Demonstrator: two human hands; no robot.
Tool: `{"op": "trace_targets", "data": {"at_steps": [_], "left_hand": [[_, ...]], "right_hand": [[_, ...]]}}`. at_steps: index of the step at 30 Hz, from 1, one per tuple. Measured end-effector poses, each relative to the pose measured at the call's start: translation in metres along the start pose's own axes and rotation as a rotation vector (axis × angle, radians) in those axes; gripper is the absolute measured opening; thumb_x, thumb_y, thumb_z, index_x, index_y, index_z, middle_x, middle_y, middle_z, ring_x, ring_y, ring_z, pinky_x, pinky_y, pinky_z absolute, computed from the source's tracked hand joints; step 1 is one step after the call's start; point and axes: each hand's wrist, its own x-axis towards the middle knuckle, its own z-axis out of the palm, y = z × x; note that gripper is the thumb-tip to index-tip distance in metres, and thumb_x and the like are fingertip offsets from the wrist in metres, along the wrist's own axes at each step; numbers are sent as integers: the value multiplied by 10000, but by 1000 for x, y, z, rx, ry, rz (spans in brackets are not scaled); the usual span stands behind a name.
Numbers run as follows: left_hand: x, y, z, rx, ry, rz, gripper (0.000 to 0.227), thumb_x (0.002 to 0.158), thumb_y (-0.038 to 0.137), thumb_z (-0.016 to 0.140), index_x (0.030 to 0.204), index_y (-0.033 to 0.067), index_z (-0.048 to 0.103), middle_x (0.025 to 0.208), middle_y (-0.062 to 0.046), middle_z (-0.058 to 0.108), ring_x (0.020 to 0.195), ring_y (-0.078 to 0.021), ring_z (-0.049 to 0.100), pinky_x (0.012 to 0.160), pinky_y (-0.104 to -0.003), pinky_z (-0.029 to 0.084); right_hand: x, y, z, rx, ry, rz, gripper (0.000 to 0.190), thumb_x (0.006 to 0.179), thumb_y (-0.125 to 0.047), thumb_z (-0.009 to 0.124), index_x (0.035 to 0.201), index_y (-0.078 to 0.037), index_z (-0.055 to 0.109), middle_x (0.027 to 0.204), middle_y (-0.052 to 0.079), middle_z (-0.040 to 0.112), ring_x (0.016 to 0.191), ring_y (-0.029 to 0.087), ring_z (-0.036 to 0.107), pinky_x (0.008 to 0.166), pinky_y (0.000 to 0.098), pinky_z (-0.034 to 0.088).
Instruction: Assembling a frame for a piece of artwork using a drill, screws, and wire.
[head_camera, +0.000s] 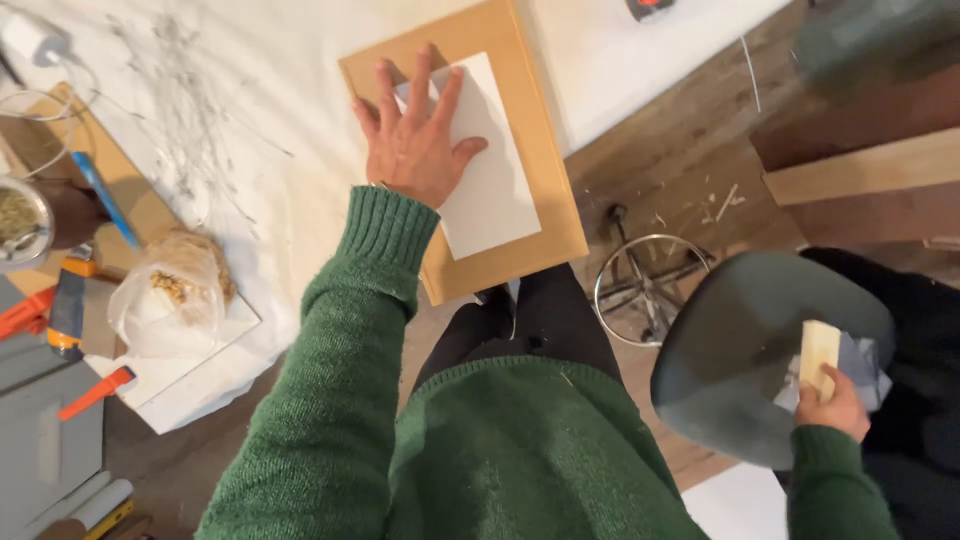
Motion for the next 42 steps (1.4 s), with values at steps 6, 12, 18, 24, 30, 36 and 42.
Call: {"op": "trace_targets", "data": {"at_steps": [6,12,18,24,30,36,42], "left_hand": [[-37,-28,6,-107,141,35,715,890,378,791,1506,142,514,1647,-98,304,1517,-394,258,1205,-617,260],[-78,-40,10,-199,275,-25,669,870,266,795,1483,153,554,1628,-141,355,1501,-394,338,1170,-501,355],[-95,-39,24,-344,355,-185,718,819,199,802,1462,47,522,1578,-262,385,1408,-423,414,1117,-469,407],[-99,-16,12,-296,324,-454,641,838,277,819,1375,34,564,1327,-204,549,1174,-404,558,962,-475,505],[-85,8,-1,-362,144,-765,495,927,297,714,1382,138,601,1236,-130,587,949,-343,675,756,-462,569],[-76,17,8,-376,154,-896,488,926,247,678,1402,165,603,1235,-123,584,918,-327,684,755,-451,570],[-67,30,1,-384,111,-1017,496,947,241,661,1435,185,590,1242,-118,584,918,-316,686,795,-443,568]], "right_hand": [[5,-86,41,315,4,73,473,958,-265,805,1393,-125,682,1128,173,718,991,288,681,923,389,534],[36,-308,-52,662,19,-298,438,956,-140,775,1375,-61,671,1242,139,704,1112,191,678,952,328,547],[143,-446,-152,642,125,-671,382,962,-97,771,1327,-29,680,1249,159,699,1129,276,686,977,357,546],[308,-517,-202,531,180,-752,451,975,-90,837,1408,-75,714,1143,170,686,1004,280,656,874,359,565],[443,-572,-196,460,156,-941,455,930,-6,799,1368,-38,682,1287,177,702,1145,335,680,999,429,555],[486,-678,-198,196,55,-1442,504,808,21,778,1299,-37,684,1263,159,701,1210,367,632,1077,511,439],[547,-704,-138,142,-164,-1443,366,999,-15,740,1350,-74,655,1282,148,666,1227,358,585,1102,448,453]]}}
